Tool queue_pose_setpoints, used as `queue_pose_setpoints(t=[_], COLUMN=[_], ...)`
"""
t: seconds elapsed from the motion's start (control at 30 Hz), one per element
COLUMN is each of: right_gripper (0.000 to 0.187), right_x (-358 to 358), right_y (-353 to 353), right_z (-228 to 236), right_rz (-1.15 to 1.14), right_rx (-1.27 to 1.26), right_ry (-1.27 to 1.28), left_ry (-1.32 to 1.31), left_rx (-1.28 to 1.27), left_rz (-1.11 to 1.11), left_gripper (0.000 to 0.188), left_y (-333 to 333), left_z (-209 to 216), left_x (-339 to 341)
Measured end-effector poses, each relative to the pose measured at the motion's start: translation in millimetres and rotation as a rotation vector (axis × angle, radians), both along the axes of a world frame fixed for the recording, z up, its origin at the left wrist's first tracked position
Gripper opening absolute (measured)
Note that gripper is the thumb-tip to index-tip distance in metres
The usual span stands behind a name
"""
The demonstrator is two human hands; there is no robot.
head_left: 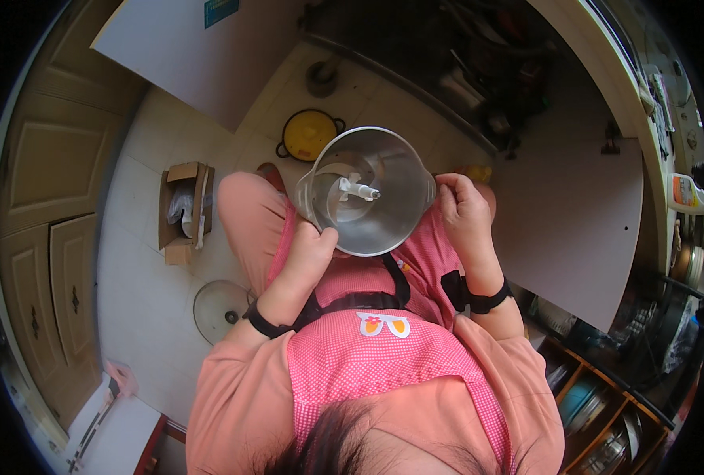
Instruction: The person retrieves a blender jar and motor base from a cabinet, assembles the blade assembly into the jar, places the lid on the jar, and plugs the motor into a wall outlet. The person then removes the plug and returns the motor base to the cabinet.
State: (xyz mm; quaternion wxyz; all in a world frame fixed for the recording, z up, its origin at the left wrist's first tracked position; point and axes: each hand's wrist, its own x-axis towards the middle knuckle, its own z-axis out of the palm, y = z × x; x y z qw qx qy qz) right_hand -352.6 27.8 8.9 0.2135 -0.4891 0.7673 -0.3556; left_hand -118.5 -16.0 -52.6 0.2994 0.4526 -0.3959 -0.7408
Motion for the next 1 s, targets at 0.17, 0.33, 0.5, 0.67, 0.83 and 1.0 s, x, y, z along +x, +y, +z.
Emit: queue_pose_setpoints(t=[0.17,0.33,0.5,0.67,0.83,1.0], right_gripper=[0.011,0.015,0.018,0.023,0.028,0.025], right_x=[0.6,-13.6,-46.0,-120.6,-189.7,-250.3], right_y=[-2.4,-7.2,-15.4,-18.2,-28.4,-38.3], right_z=[-7.1,-11.3,-17.2,-22.5,-46.8,-85.8], right_rz=[-0.044,0.020,-0.156,-0.334,-0.464,-0.504], right_rx=[0.030,0.041,-0.025,0.175,0.153,0.224], right_ry=[-0.090,0.005,-0.271,-0.484,-0.398,-0.622], left_ry=[0.016,-0.004,-0.006,-0.003,0.003,0.006], left_rx=[0.220,0.235,0.285,0.354,0.346,0.438], left_rz=[-0.042,-0.052,-0.044,0.032,0.074,0.144], left_gripper=[0.036,0.038,0.039,0.038,0.035,0.034], left_y=[-3.0,-9.5,-26.6,-52.2,-87.8,-129.6], left_z=[6.0,8.1,-0.9,-20.9,-42.6,-65.7], left_x=[-1.7,-5.1,-6.4,-11.6,-19.4,-26.1])
